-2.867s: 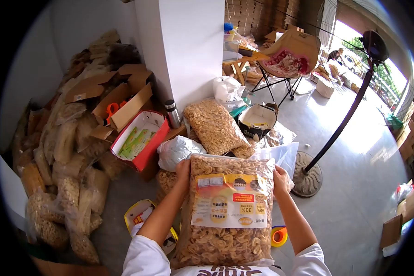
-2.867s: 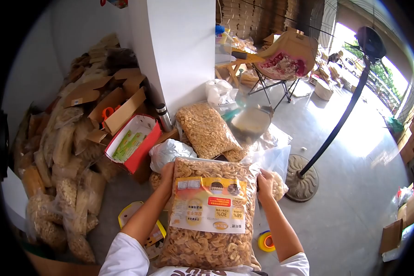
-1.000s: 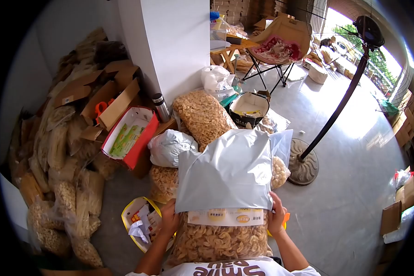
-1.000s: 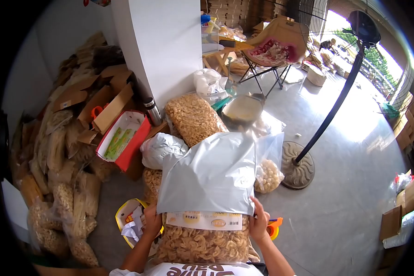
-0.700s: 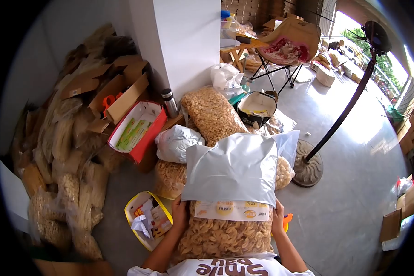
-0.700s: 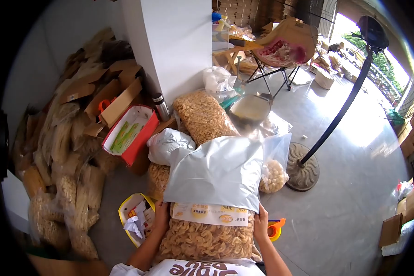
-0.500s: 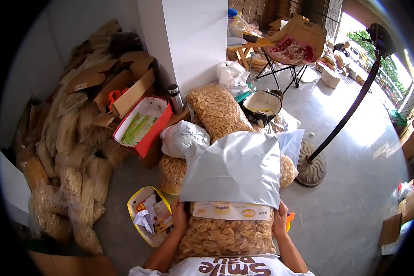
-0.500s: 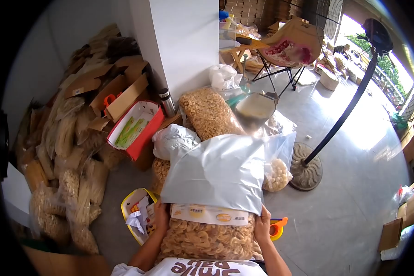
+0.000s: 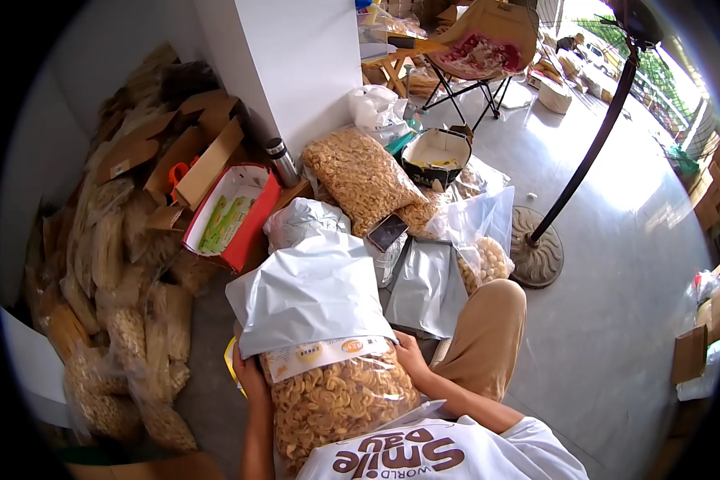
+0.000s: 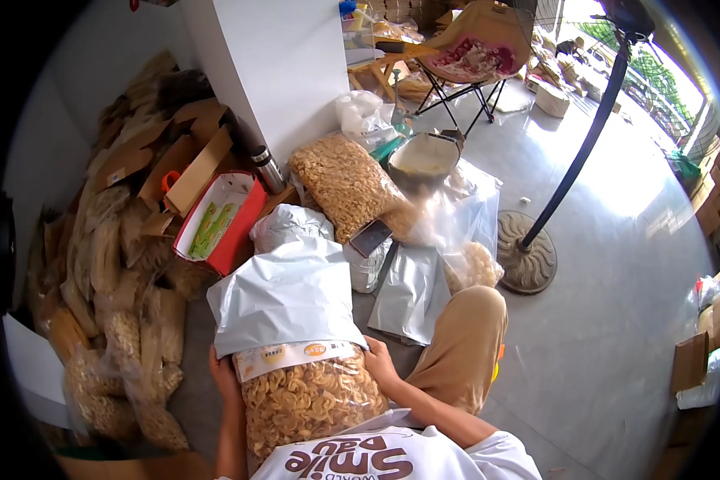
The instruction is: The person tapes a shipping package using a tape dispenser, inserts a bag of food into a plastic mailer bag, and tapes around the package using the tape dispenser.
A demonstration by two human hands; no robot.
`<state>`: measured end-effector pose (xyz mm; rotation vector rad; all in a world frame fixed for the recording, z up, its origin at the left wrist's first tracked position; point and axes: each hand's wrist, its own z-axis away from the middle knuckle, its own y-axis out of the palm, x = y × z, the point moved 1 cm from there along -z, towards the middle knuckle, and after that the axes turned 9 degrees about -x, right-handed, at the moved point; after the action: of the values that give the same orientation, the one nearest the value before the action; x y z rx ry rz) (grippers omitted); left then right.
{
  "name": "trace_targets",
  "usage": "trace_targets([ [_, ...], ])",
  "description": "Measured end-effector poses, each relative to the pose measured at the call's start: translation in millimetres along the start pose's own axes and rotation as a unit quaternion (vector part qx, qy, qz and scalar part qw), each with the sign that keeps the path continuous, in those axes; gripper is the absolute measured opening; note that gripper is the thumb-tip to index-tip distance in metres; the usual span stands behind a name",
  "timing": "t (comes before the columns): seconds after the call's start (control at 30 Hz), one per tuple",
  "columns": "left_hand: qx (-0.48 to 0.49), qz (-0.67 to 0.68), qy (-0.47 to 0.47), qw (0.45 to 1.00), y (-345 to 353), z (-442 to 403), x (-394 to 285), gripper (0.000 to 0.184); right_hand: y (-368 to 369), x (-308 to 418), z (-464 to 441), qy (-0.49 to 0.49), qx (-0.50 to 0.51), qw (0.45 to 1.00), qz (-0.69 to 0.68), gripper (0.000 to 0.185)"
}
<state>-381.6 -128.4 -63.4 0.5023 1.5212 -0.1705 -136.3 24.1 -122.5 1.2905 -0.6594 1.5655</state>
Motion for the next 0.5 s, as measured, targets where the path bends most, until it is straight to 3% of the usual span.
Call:
trace_targets([
  [0.1,0.049,0.003,-0.038,0.998,-1,-10,10,0.021,-1,-24,2,0.136,0.024,0.978,-0.157,0.019],
  [0.17,0.028,0.047,-0.086,0.995,-2,-14,37,0.021,-13,-47,-1,0.193,0.028,0.971,-0.141,0.019],
  [0.23,0.117,0.011,-0.123,0.985,4,-18,48,0.024,-19,-29,8,0.224,0.012,0.966,-0.13,0.021],
  [0.27,0.18,0.032,-0.111,0.977,5,-24,64,0.028,-27,-31,6,0.22,0.017,0.971,-0.095,0.022],
  [0.3,0.142,-0.023,-0.115,0.983,5,-29,83,0.026,-36,-33,2,0.214,0.024,0.975,-0.06,0.022],
  [0.33,0.176,-0.004,-0.13,0.976,2,-35,106,0.026,-44,-20,5,0.123,0.071,0.989,0.029,0.022],
  [0.4,0.209,0.017,-0.143,0.967,5,-39,118,0.025,-56,-35,-3,0.092,0.082,0.992,-0.035,0.022],
  [0.47,0.204,0.033,-0.208,0.956,35,-23,100,0.028,-59,-20,-5,-0.012,-0.046,0.998,0.038,0.02],
  [0.5,0.201,0.04,-0.242,0.948,51,-11,90,0.03,-68,-22,-9,-0.009,-0.045,0.998,0.04,0.02],
])
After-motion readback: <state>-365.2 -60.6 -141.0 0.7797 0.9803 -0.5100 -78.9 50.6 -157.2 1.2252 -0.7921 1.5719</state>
